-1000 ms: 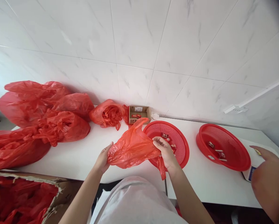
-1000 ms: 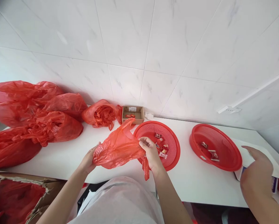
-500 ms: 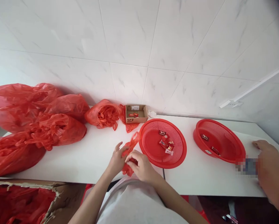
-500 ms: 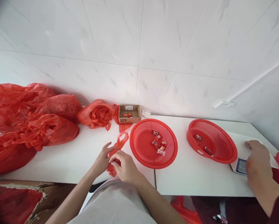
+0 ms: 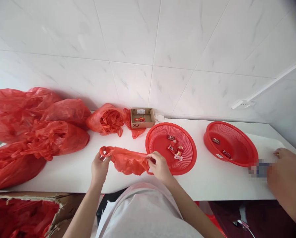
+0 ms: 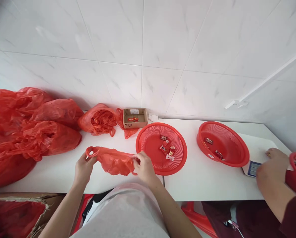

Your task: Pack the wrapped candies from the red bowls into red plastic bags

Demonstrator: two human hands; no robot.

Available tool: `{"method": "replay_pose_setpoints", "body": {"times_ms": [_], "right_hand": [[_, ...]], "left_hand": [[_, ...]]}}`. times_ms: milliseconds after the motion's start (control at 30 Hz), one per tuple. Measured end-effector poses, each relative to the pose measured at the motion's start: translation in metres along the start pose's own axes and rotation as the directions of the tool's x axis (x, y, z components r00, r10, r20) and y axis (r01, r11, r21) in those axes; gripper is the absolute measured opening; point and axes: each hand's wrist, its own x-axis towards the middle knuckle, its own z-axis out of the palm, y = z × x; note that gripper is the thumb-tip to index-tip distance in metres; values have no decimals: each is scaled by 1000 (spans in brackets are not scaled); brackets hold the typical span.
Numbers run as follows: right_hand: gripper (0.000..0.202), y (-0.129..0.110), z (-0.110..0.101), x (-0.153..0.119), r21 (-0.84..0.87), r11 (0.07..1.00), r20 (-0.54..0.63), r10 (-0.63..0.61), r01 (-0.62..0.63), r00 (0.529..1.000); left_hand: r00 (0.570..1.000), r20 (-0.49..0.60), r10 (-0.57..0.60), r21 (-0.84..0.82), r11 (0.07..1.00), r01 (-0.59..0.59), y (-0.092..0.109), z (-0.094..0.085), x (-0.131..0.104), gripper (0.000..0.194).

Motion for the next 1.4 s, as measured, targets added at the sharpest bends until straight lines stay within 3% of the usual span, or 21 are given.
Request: {"method": "replay_pose_setpoints", "body": {"times_ms": [167, 233, 300, 400, 500, 600, 667, 800, 900, 1000, 1067, 1167, 1233, 1400], "right_hand": [[20, 10, -11, 10, -98, 995, -101, -47, 38, 994], [23, 5, -7, 11, -89, 994, -95, -65, 57, 993], [26, 0, -1, 9, -61, 995, -51, -78, 74, 996], [29, -6, 8, 5, -10, 995, 54, -95, 95, 994], [28, -11, 11, 1, 34, 995, 139, -100, 96, 985], [25, -14, 5, 0, 71, 994, 182, -94, 82, 979], [24, -12, -2, -2, 77, 995, 193, -76, 62, 978], [29, 6, -16, -6, 4, 1000, 256, -28, 28, 966], [35, 25, -18, -10, -217, 976, 282, 90, -28, 955], [45, 39, -12, -11, -451, 889, 207, 182, -71, 961], [58, 43, -9, -9, -502, 862, 173, 183, -73, 968], [76, 46, -12, -5, -487, 866, 168, 215, -109, 962], [77, 48, -21, -2, -434, 888, 208, 260, -149, 943], [47, 70, -58, 13, -196, 963, 412, 253, -186, 875]], "left_hand": [[1000, -6, -3, 115, 993, 4, -18, -6, -1, 54], [991, -68, 111, 184, 978, -97, -20, 0, -9, 52], [938, -114, 329, 296, 912, -284, -19, 9, -20, 46], [815, 24, 580, 412, 737, -536, -14, 25, -34, 26], [770, 252, 587, 445, 636, -630, -17, 41, -37, 16], [807, 415, 421, 443, 681, -583, -31, 53, -32, 27], [832, 446, 331, 431, 735, -524, -42, 57, -27, 35], [898, 349, 269, 426, 808, -408, -49, 50, -15, 20], [942, 244, 228, 417, 853, -315, -42, 37, -11, 22], [954, 210, 214, 392, 876, -283, -33, 26, -12, 27], [953, 204, 224, 379, 879, -288, -28, 19, -14, 32], [956, 176, 233, 389, 876, -285, -25, 7, -15, 41], [965, 173, 196, 404, 880, -251, -25, -2, -15, 53], [975, 211, 71, 416, 896, -155, -23, -16, -18, 66]]}}
